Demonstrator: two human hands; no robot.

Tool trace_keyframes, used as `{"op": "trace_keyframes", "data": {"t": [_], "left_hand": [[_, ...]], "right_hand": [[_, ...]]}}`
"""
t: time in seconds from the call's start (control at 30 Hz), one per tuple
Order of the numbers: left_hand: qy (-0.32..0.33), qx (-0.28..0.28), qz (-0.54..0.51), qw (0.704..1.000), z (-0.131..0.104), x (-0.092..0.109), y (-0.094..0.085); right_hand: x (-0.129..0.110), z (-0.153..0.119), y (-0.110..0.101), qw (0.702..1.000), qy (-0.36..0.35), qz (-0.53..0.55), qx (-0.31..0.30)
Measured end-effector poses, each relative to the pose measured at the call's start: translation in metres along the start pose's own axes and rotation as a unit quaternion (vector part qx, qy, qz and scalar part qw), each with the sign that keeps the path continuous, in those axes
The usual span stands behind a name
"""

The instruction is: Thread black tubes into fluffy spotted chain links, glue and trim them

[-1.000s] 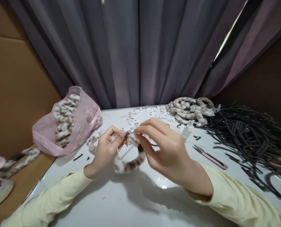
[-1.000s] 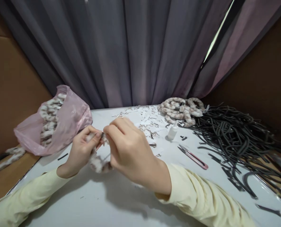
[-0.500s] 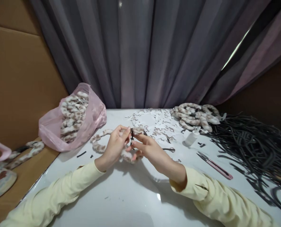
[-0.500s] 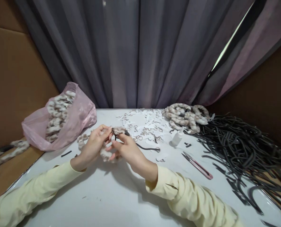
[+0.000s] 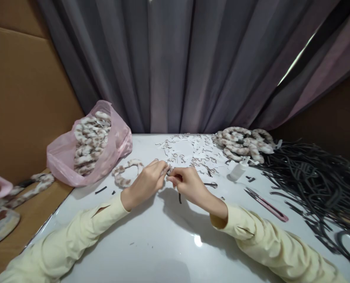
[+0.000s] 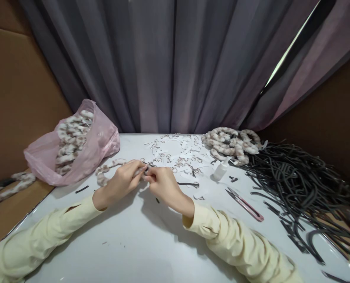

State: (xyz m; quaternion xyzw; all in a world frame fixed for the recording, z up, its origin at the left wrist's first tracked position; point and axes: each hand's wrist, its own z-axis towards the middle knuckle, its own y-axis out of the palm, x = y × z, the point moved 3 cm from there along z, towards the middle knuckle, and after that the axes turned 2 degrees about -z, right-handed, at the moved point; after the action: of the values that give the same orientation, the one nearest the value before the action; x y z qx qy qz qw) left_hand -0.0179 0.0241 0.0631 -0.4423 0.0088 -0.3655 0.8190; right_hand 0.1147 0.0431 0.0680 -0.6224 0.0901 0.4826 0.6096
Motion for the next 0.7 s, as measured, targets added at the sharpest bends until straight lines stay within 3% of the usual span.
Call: {"op": "trace_keyframes", "data": {"t": [0.07,0.17,0.3,0.4,0.53,0.7], "left_hand": [[-0.017,-0.025,-0.007,1.0,-0.002,-0.004,0.003],[-0.066,-0.04,-0.04,0.996,0.0,-0.008,0.002],[-0.125,-0.052,-0.083,0.987,0.006,-0.009,-0.005],[-0.173,-0.075,-0.146,0.971,0.01,-0.005,-0.009],[-0.208,-0.1,-0.229,0.946,0.01,0.004,-0.015],[-0.194,-0.068,-0.235,0.95,0.009,0.009,-0.02]], "right_hand": [[-0.001,-0.001,0.0,0.99,-0.043,-0.133,-0.014],[-0.005,-0.004,-0.001,0.95,-0.091,-0.295,-0.046],[-0.009,-0.005,-0.008,0.906,-0.166,-0.387,-0.034],[-0.007,-0.002,-0.014,0.907,-0.205,-0.367,-0.007],[-0.002,0.003,-0.022,0.935,-0.239,-0.263,0.017],[-0.003,0.006,-0.032,0.948,-0.29,-0.13,-0.02]]}}
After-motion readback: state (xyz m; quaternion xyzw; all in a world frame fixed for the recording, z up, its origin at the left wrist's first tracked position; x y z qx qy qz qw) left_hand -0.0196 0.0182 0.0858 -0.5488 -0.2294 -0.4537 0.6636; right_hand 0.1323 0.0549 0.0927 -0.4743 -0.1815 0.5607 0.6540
